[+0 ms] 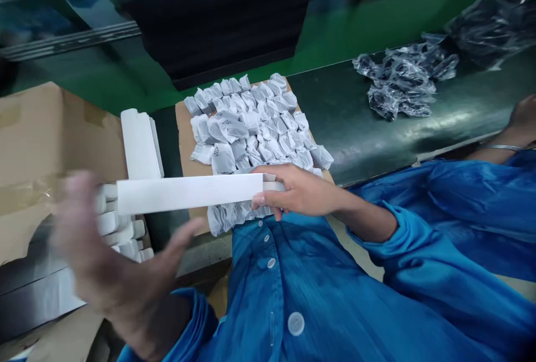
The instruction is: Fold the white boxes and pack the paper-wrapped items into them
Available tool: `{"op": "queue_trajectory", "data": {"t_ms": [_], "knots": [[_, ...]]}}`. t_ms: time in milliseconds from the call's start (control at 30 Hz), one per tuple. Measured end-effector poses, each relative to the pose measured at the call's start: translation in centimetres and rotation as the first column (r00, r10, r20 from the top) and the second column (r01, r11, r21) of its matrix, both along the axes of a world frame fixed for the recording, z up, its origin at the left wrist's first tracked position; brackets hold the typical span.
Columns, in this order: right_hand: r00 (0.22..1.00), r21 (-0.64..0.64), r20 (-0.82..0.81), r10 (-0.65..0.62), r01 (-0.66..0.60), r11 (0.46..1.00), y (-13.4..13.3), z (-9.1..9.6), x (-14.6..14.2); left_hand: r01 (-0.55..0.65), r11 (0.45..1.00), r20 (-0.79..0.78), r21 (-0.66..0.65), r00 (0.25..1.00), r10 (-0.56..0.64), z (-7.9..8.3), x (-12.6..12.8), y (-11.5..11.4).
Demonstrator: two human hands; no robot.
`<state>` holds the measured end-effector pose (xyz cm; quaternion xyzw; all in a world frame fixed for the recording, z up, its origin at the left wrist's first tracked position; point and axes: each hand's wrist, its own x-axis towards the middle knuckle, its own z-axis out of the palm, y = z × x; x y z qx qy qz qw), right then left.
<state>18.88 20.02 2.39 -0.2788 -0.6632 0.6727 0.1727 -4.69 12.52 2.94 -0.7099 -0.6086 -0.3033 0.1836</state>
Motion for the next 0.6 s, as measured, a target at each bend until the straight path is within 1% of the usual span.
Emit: {"op": "queue_trajectory", "data": {"t_ms": [33, 67, 100, 133, 167, 200, 233, 267, 300, 333, 367, 400, 433, 467, 500, 533, 567, 600], "knots": [[0.998, -0.012, 0.007, 0.063, -0.063, 0.998, 0.6, 0.5, 0.3, 0.105, 0.994, -0.121, 0.035, 0.988, -0.100, 0.2, -0.1, -0.5], [0.993, 0.014, 0.020, 0.117, -0.118, 0.993, 1.0, 1.0, 0.4, 0.209, 0.978, -0.224, 0.019, 0.954, -0.199, 0.2, -0.2, -0.8], [0.989, 0.080, 0.043, 0.143, -0.146, 0.986, 1.1, 1.3, 0.4, 0.281, 0.959, -0.295, -0.046, 0.913, -0.281, 0.1, -0.4, -0.9], [0.989, 0.187, 0.075, 0.130, -0.142, 0.972, 1.0, 1.5, 0.3, 0.315, 0.944, -0.329, -0.092, 0.886, -0.328, -0.2, -0.5, -0.9], [0.992, 0.326, 0.098, 0.076, -0.104, 0.940, 0.7, 1.6, 0.2, 0.329, 0.939, -0.335, -0.097, 0.878, -0.342, -0.6, -0.6, -0.9], [0.996, 0.481, 0.093, -0.014, -0.033, 0.876, 0.1, 1.5, 0.2, 0.333, 0.940, -0.319, -0.069, 0.886, -0.337, -1.1, -0.8, -0.7], [0.991, 0.635, 0.048, -0.126, 0.067, 0.770, -0.6, 1.3, 0.1, 0.328, 0.944, -0.291, -0.031, 0.901, -0.322, -1.7, -0.9, -0.6], [0.971, 0.769, -0.032, -0.235, 0.174, 0.615, -1.3, 0.9, 0.1, 0.310, 0.951, -0.257, 0.001, 0.919, -0.299, -2.3, -0.9, -0.5], [0.940, 0.868, -0.125, -0.318, 0.259, 0.424, -2.1, 0.6, 0.2, 0.280, 0.959, -0.220, 0.034, 0.938, -0.266, -2.9, -1.0, -0.4], [0.906, 0.926, -0.202, -0.373, 0.300, 0.230, -2.8, 0.2, 0.2, 0.244, 0.968, -0.183, 0.058, 0.956, -0.230, -3.4, -0.9, -0.4], [0.877, 0.952, -0.251, -0.410, 0.300, 0.060, -3.4, -0.1, 0.2, 0.209, 0.975, -0.153, 0.070, 0.969, -0.196, -3.9, -0.8, -0.5], [0.855, 0.960, -0.273, -0.440, 0.273, -0.065, -3.9, -0.5, 0.2, 0.181, 0.980, -0.126, 0.080, 0.977, -0.170, -4.3, -0.6, -0.6], [0.847, 0.963, -0.269, -0.458, 0.231, -0.138, -4.2, -0.8, 0.0, 0.162, 0.984, -0.096, 0.078, 0.983, -0.155, -4.5, -0.3, -0.8], [0.849, 0.966, -0.253, -0.464, 0.195, -0.171, -4.3, -1.0, -0.3, 0.146, 0.988, -0.059, 0.055, 0.988, -0.143, -4.6, 0.1, -1.0], [0.858, 0.968, -0.238, -0.455, 0.171, -0.184, -4.4, -1.3, -0.7, 0.117, 0.993, -0.016, 0.010, 0.993, -0.117, -4.6, 0.5, -1.3], [0.874, 0.970, -0.221, -0.432, 0.153, -0.186, -4.4, -1.5, -1.2, 0.061, 0.997, 0.032, -0.049, 0.998, -0.060, -4.5, 0.9, -1.5], [0.893, 0.973, -0.203, -0.401, 0.137, -0.187, -4.4, -1.7, -1.9, -0.022, 0.993, 0.079, -0.117, 0.996, 0.031, -4.4, 1.3, -1.7], [0.910, 0.975, -0.184, -0.372, 0.120, -0.189, -4.3, -1.9, -2.6, -0.107, 0.977, 0.124, -0.186, 0.983, 0.132, -4.3, 1.7, -1.9]]}}
